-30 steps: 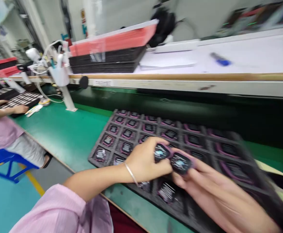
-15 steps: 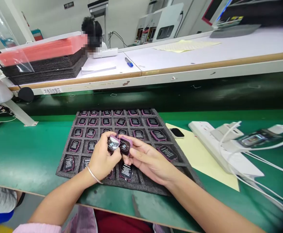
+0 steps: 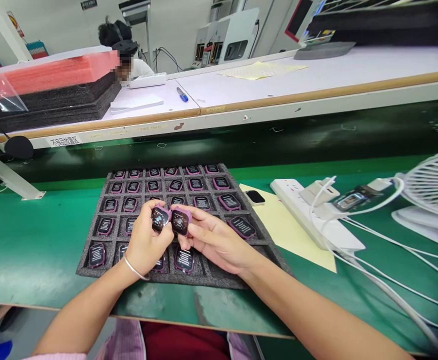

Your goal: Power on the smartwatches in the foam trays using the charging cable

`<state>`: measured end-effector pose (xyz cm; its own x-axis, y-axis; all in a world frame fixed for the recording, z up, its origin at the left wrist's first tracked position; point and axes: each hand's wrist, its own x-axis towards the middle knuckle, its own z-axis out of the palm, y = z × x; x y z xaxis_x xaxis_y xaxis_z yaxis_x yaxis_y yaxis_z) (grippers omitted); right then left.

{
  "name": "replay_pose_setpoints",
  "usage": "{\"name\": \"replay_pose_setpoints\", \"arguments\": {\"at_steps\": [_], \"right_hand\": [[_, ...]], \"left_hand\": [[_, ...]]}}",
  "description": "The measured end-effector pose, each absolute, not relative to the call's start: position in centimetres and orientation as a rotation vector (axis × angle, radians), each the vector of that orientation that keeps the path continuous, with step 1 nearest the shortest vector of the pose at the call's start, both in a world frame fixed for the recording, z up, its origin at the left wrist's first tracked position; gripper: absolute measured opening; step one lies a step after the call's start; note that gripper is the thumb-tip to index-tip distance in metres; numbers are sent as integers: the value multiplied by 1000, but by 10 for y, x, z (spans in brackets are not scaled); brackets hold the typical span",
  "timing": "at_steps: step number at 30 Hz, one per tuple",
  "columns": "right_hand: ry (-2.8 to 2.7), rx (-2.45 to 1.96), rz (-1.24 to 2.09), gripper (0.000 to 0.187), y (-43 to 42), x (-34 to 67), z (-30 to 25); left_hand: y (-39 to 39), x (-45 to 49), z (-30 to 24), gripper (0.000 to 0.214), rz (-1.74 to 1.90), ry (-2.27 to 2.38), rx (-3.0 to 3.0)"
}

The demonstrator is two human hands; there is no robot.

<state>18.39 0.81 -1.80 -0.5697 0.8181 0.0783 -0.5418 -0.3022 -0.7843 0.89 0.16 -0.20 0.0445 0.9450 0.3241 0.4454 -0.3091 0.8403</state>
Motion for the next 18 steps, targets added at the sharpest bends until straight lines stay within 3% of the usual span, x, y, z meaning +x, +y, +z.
{"name": "replay_pose_setpoints", "arguments": {"at_steps": [6, 18], "right_hand": [[-950, -482, 1970, 51, 8, 184, -18], [-956, -454, 1977, 43, 8, 185, -17]], "left_hand": [[2, 9, -2, 37, 1226, 1380, 1784], [0, 10, -2, 37, 1228, 1377, 1801]]}}
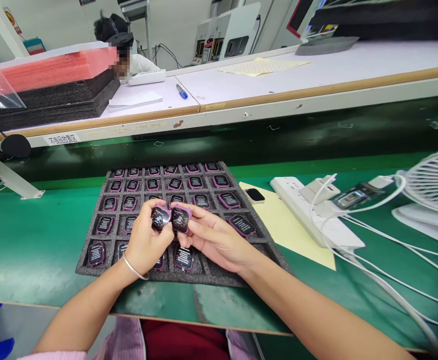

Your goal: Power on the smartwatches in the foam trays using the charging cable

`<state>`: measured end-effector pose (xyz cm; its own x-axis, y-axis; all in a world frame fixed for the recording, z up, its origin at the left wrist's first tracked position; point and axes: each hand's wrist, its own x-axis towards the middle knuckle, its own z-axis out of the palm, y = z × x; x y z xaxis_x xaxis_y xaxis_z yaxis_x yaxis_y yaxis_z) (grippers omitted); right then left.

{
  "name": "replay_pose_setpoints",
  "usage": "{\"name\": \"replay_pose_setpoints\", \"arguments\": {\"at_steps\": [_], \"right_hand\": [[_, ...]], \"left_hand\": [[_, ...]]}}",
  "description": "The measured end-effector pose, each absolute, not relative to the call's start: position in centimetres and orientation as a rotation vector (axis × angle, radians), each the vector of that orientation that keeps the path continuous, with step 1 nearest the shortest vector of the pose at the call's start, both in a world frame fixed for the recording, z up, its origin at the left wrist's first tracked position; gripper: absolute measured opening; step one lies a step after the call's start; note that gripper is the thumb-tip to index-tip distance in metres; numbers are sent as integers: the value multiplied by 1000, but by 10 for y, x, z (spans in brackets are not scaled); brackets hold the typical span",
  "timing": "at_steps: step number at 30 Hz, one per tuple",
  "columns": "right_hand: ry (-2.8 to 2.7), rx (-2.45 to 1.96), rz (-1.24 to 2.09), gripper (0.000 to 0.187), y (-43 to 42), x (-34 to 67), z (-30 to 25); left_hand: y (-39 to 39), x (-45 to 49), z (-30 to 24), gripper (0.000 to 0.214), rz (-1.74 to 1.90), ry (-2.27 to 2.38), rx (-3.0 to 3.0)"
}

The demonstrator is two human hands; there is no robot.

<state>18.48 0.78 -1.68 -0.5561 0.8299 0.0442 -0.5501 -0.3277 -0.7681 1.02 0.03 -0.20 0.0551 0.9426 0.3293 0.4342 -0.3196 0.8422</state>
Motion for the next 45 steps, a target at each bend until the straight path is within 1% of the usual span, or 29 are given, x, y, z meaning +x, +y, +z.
{"name": "replay_pose_setpoints", "arguments": {"at_steps": [4, 8, 15, 22, 40, 45], "right_hand": [[-977, -477, 1972, 48, 7, 185, -17], [-969, -501, 1965, 48, 7, 185, -17], [-937, -492, 1959, 44, 7, 185, -14], [-935, -515, 1939, 47, 7, 185, -15], [-965, -520, 1941, 43, 7, 185, -14], [-943, -511, 1937, 45, 8, 185, -15]], "left_hand": [[0, 10, -1, 36, 1194, 1399, 1792], [1, 11, -1, 36, 1232, 1395, 1759], [1, 10, -1, 36, 1236, 1369, 1765], [3, 10, -3, 37, 1259, 1362, 1718], [2, 9, -3, 37, 1234, 1386, 1749], [1, 10, -3, 37, 1232, 1371, 1730]]}}
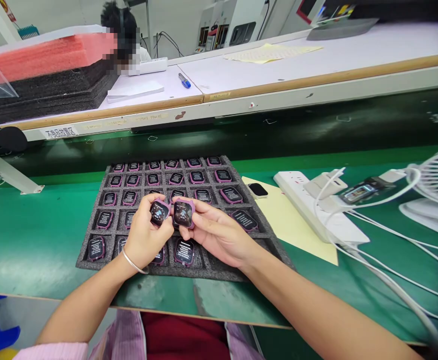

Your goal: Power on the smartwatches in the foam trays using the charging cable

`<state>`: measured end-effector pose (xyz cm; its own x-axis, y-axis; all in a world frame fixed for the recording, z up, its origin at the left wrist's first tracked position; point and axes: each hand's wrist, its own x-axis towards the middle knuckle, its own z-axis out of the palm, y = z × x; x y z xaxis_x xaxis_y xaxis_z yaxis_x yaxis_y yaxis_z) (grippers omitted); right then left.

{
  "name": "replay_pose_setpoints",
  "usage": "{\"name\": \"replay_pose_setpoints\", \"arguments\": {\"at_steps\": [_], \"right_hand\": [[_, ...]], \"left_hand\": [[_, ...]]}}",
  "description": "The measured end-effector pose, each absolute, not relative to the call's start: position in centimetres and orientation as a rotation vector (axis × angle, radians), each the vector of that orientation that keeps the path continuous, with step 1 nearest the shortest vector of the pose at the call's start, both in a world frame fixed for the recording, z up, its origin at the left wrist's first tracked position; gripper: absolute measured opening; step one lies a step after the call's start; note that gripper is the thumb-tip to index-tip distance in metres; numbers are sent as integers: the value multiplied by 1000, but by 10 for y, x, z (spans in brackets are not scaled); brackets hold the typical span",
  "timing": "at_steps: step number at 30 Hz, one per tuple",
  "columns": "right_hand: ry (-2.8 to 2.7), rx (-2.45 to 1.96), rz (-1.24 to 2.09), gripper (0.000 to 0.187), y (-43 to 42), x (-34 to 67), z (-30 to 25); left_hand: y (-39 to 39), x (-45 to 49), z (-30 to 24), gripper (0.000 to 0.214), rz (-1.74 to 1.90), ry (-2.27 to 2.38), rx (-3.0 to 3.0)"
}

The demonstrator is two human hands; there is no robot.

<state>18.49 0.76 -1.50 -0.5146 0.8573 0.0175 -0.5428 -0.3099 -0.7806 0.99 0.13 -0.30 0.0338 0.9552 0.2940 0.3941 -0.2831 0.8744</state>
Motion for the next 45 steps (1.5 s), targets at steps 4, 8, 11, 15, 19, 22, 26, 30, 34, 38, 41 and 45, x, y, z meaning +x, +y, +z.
{"name": "replay_pose_setpoints", "arguments": {"at_steps": [4, 8, 11, 15, 19, 22, 26, 30, 34, 38, 41, 45], "right_hand": [[-949, -502, 1947, 43, 7, 186, -15], [-983, -492, 1944, 42, 7, 186, -16], [-943, -511, 1935, 46, 9, 185, -17], [-826, -578, 1911, 48, 15, 185, -18], [-791, -681, 1843, 45, 18, 185, -20], [-802, -725, 1801, 44, 19, 185, -21], [-898, -732, 1749, 43, 17, 186, -21], [-963, -728, 1721, 43, 17, 186, -21], [-988, -735, 1702, 42, 17, 185, -22], [-1001, -743, 1691, 41, 17, 185, -22], [-999, -748, 1688, 41, 17, 185, -22], [-997, -761, 1685, 41, 18, 184, -23]], "left_hand": [[1, 10, -2, 36, 1225, 1364, 1744], [2, 8, -4, 35, 1197, 1352, 1748], [6, 8, -5, 37, 1282, 1325, 1596], [9, 10, 0, 57, 1251, 1182, 1209], [7, 12, 6, 76, 1175, 1087, 950], [6, 12, 6, 80, 1159, 1064, 919], [7, 13, 4, 68, 1187, 1047, 939], [8, 13, 3, 54, 1205, 1043, 944], [8, 13, 3, 50, 1193, 1047, 973], [8, 13, 3, 47, 1185, 1051, 994], [8, 13, 2, 46, 1179, 1053, 1000], [7, 13, 2, 46, 1172, 1052, 1007]]}}
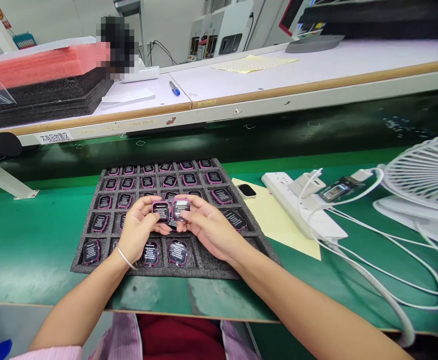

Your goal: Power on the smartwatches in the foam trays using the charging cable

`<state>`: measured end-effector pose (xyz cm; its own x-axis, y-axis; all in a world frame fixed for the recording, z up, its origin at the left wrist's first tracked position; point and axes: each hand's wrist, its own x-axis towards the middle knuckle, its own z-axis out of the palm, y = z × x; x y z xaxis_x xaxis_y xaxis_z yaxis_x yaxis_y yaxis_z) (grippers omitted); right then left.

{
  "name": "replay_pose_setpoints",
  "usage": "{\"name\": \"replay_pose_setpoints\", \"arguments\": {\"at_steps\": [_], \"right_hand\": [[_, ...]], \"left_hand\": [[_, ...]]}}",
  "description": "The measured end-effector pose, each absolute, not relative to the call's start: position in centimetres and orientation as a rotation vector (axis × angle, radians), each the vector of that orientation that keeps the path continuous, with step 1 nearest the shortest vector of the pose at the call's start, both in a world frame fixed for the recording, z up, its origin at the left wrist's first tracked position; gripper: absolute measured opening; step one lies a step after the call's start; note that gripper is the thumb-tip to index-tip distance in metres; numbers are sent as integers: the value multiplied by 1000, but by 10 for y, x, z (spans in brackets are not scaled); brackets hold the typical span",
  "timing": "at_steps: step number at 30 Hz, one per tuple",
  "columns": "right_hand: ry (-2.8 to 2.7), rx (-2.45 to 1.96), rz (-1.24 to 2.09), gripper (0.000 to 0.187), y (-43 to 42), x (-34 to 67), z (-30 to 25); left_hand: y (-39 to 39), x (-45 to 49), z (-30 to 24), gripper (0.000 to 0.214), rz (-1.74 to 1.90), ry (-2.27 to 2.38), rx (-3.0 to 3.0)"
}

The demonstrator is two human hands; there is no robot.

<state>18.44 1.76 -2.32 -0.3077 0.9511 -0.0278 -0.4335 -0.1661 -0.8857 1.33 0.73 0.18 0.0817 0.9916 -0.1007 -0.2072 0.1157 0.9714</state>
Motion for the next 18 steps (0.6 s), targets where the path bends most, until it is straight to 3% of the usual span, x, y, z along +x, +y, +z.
{"name": "replay_pose_setpoints", "arguments": {"at_steps": [18], "right_hand": [[-1089, -775, 1616, 44, 13, 184, -21]], "left_hand": [[7, 12, 1, 43, 1176, 1052, 1041]]}}
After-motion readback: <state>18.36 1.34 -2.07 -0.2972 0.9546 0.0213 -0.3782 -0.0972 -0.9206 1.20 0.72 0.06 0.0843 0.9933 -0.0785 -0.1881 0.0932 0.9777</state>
